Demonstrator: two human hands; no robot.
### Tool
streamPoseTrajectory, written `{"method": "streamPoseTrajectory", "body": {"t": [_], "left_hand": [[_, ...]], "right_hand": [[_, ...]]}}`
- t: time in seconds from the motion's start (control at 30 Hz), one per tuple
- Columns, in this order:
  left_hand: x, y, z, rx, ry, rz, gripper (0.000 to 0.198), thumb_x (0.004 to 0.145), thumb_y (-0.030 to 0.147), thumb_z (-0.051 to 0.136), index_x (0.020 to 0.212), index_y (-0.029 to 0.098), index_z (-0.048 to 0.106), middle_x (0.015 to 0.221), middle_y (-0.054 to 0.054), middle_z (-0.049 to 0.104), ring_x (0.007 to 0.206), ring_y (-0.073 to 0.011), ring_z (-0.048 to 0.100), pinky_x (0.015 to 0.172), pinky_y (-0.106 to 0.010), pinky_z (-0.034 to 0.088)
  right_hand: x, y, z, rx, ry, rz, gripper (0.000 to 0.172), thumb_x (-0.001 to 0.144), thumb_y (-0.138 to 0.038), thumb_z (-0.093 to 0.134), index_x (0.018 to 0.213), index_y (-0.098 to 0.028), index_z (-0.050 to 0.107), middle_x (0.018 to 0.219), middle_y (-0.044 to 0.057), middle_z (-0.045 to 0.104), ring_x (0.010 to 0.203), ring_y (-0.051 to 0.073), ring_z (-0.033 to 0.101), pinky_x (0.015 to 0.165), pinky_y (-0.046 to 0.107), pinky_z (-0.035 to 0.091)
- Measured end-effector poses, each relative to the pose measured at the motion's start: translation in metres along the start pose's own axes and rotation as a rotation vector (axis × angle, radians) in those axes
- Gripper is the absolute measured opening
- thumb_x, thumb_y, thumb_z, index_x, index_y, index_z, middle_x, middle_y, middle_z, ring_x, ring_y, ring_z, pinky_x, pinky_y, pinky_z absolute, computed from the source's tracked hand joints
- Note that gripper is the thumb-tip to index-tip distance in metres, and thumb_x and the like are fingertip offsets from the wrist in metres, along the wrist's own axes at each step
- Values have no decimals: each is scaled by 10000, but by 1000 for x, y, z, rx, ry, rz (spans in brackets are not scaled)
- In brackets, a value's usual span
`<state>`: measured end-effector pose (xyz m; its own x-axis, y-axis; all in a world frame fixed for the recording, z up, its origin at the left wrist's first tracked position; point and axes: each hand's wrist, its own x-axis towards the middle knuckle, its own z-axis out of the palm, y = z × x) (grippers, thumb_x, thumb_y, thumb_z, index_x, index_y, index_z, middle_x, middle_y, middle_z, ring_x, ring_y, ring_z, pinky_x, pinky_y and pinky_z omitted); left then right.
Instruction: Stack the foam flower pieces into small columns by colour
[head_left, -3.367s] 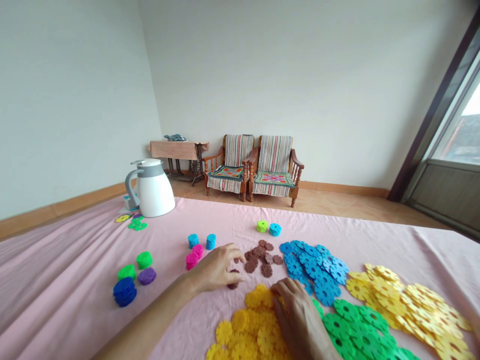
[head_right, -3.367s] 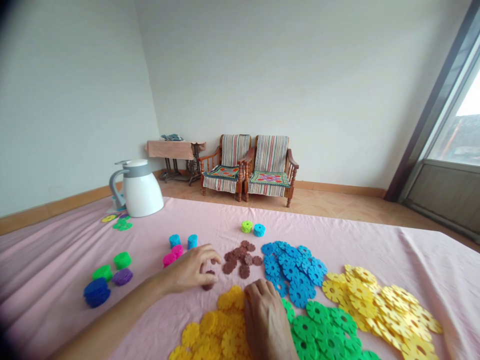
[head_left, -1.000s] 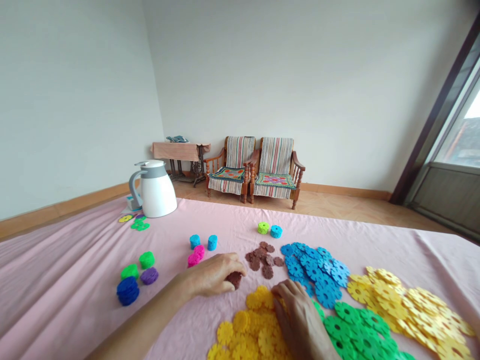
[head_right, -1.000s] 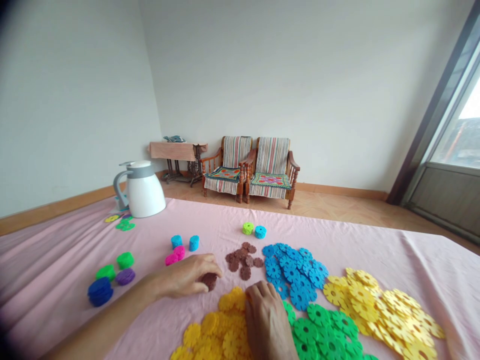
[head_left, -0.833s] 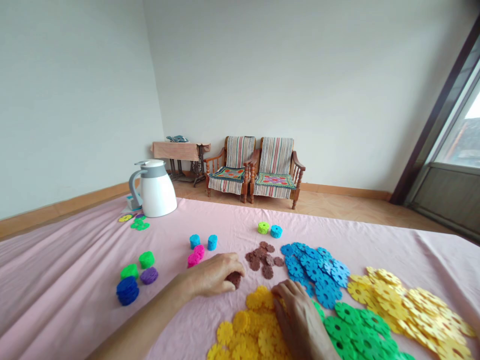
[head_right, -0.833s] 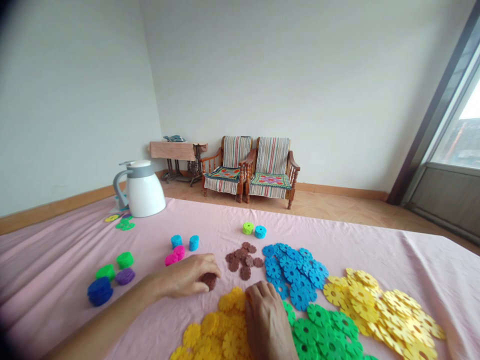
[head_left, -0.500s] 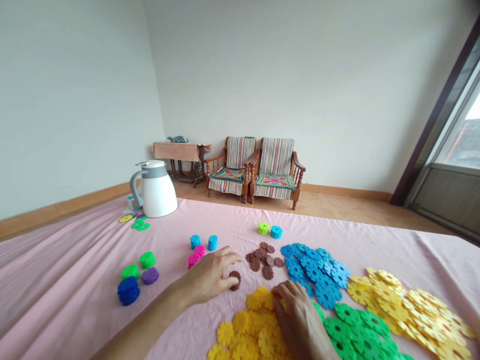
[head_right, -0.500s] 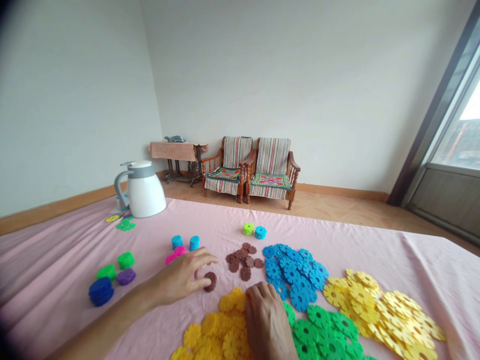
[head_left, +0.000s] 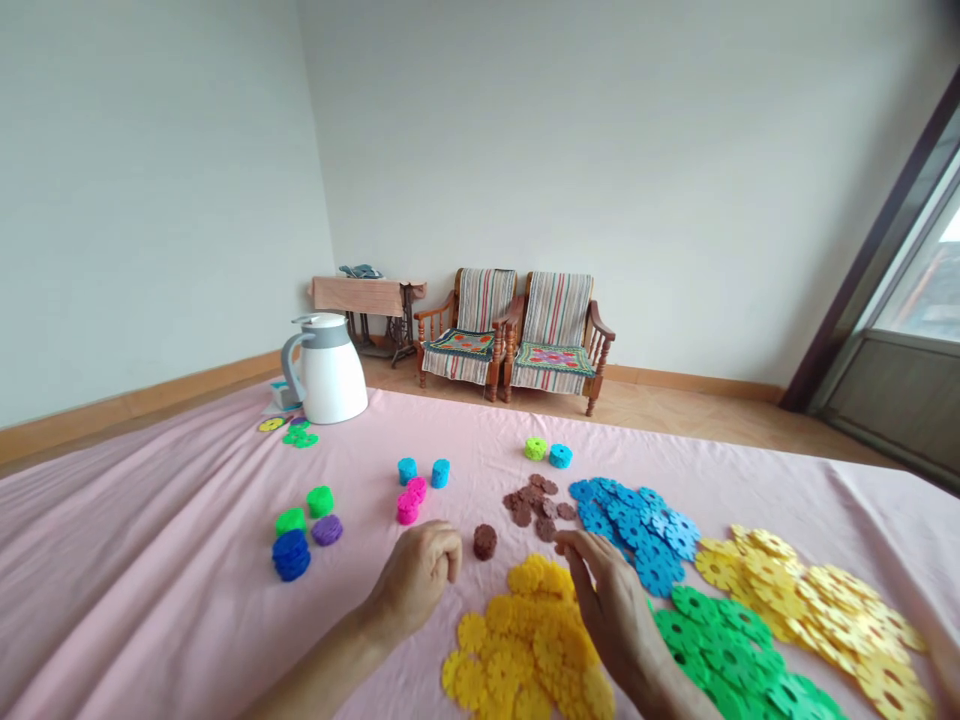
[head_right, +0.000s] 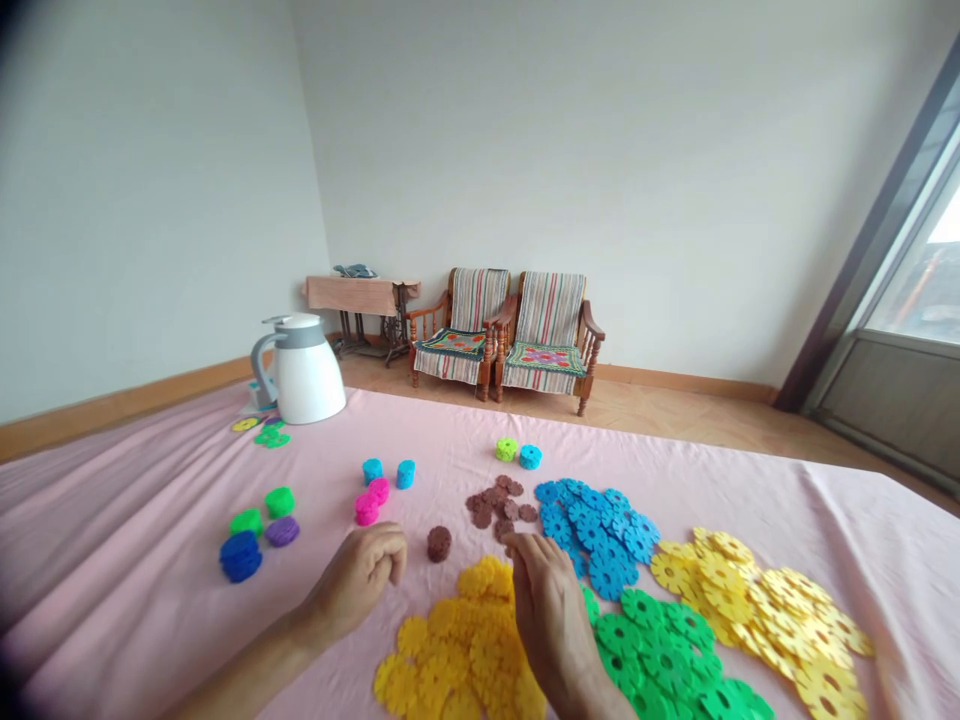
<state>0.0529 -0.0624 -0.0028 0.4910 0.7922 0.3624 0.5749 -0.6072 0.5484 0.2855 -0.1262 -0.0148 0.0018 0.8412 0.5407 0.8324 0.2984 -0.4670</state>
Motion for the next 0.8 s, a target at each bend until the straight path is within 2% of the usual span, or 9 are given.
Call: {"method": "streamPoseTrajectory", "body": {"t": [0.27,0.47,0.57,0.67,0.8], "left_hand": [[-3,-5,5,65,-9,39,229,621,12,328,475,174,401,529,2,464,582,-125,465,566,-232,294],[-3,-10,13,65,-110,-28,205,596,20,331,466,169,389,507,19,476,534,-109,458,533,-216,279],[-3,-11,16,64,-151,-55,201,598,35,343,459,168,402,493,24,495,523,-108,476,522,-210,281],[-2,-12,16,40,-147,-82,215,594,36,332,462,167,440,503,20,532,536,-110,505,536,-203,302],[-1,-16,16,-27,-133,-107,236,581,41,313,450,164,465,491,17,548,525,-105,516,528,-193,307]], "right_hand": [[12,-10,-10,-21,-81,5,248,858,-183,373,874,-212,619,815,23,656,771,151,591,720,268,413],[33,2,1,-79,-142,-30,218,784,-110,410,768,-177,616,732,16,630,699,128,565,664,232,400],[47,0,13,-104,-162,-57,217,755,-92,423,774,-188,617,785,23,629,796,149,561,731,254,387],[59,-4,26,-148,-213,-41,196,709,-86,469,777,-203,610,939,39,624,962,179,530,806,274,356],[69,-2,40,-180,-261,10,181,644,-92,521,771,-192,601,992,76,607,1010,217,510,812,290,344]]}}
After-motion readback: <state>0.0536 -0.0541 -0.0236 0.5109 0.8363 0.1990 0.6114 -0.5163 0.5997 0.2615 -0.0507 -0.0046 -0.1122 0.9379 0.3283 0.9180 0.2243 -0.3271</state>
